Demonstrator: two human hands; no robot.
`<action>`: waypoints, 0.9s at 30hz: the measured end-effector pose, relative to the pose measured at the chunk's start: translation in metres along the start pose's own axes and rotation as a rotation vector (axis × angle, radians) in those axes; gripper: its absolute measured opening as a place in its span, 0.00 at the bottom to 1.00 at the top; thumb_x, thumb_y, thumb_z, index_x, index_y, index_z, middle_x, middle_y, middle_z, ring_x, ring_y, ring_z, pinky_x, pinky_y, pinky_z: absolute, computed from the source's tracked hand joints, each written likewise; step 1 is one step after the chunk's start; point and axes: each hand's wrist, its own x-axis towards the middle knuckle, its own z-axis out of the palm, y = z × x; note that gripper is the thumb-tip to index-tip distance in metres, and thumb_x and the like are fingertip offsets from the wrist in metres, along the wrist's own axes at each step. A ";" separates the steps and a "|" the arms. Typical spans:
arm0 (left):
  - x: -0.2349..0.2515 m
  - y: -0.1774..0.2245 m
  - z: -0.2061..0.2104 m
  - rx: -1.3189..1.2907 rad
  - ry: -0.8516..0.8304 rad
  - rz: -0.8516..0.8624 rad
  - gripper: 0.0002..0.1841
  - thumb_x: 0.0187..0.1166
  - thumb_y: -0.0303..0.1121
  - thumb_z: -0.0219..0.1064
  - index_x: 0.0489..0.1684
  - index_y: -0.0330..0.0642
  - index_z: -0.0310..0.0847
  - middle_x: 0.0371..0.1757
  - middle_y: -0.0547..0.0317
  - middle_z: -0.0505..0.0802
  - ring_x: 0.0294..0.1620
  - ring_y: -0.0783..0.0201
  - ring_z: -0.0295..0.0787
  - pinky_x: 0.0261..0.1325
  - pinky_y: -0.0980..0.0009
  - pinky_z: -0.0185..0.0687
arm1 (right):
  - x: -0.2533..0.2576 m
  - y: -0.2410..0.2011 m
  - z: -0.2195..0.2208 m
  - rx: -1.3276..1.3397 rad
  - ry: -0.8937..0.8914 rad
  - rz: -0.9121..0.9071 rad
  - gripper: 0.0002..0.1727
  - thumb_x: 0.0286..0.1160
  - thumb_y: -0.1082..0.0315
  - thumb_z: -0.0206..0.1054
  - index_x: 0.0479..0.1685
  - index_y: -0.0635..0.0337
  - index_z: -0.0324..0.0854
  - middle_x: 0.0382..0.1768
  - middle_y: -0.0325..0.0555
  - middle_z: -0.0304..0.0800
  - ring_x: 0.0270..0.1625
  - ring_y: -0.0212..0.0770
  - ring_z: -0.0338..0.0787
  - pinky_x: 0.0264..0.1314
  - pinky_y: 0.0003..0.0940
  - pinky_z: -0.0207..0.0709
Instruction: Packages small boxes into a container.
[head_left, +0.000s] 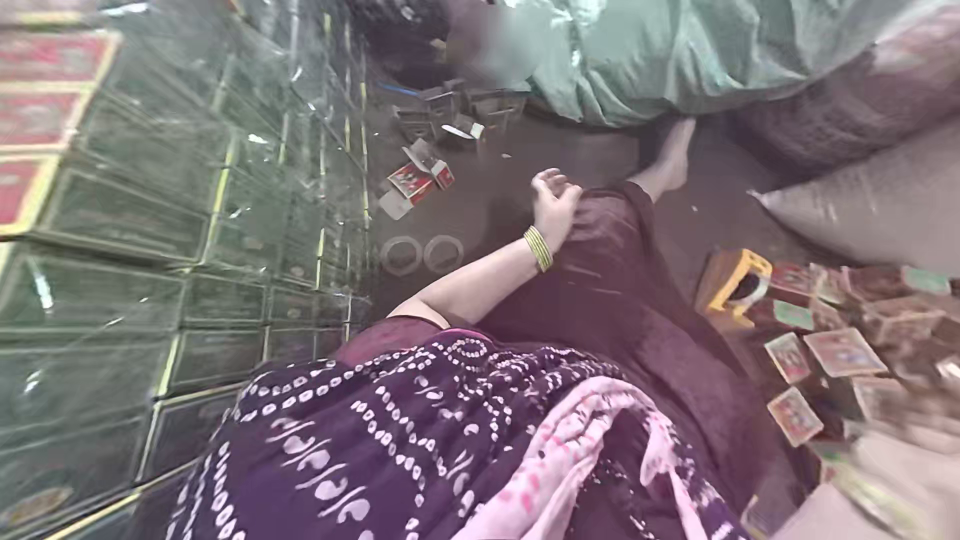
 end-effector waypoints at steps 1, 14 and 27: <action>0.022 -0.005 -0.018 0.001 0.107 -0.060 0.37 0.81 0.32 0.65 0.86 0.31 0.48 0.74 0.33 0.79 0.69 0.48 0.85 0.68 0.53 0.86 | 0.007 0.028 -0.007 -0.041 -0.108 0.028 0.17 0.95 0.66 0.39 0.72 0.62 0.63 0.47 0.39 0.82 0.41 0.30 0.87 0.46 0.27 0.83; 0.203 -0.024 -0.160 0.464 0.357 -0.396 0.30 0.88 0.50 0.59 0.72 0.29 0.76 0.68 0.30 0.85 0.71 0.37 0.81 0.73 0.39 0.74 | 0.036 0.141 0.007 -0.138 -0.449 0.239 0.11 0.84 0.75 0.60 0.60 0.61 0.71 0.39 0.36 0.88 0.34 0.29 0.91 0.38 0.27 0.89; 0.045 0.042 -0.041 0.569 0.142 0.342 0.22 0.92 0.34 0.49 0.65 0.21 0.77 0.59 0.32 0.89 0.62 0.50 0.88 0.72 0.56 0.81 | 0.028 0.137 -0.007 -0.132 -0.622 0.087 0.12 0.76 0.78 0.64 0.56 0.62 0.73 0.39 0.32 0.90 0.36 0.26 0.92 0.42 0.27 0.89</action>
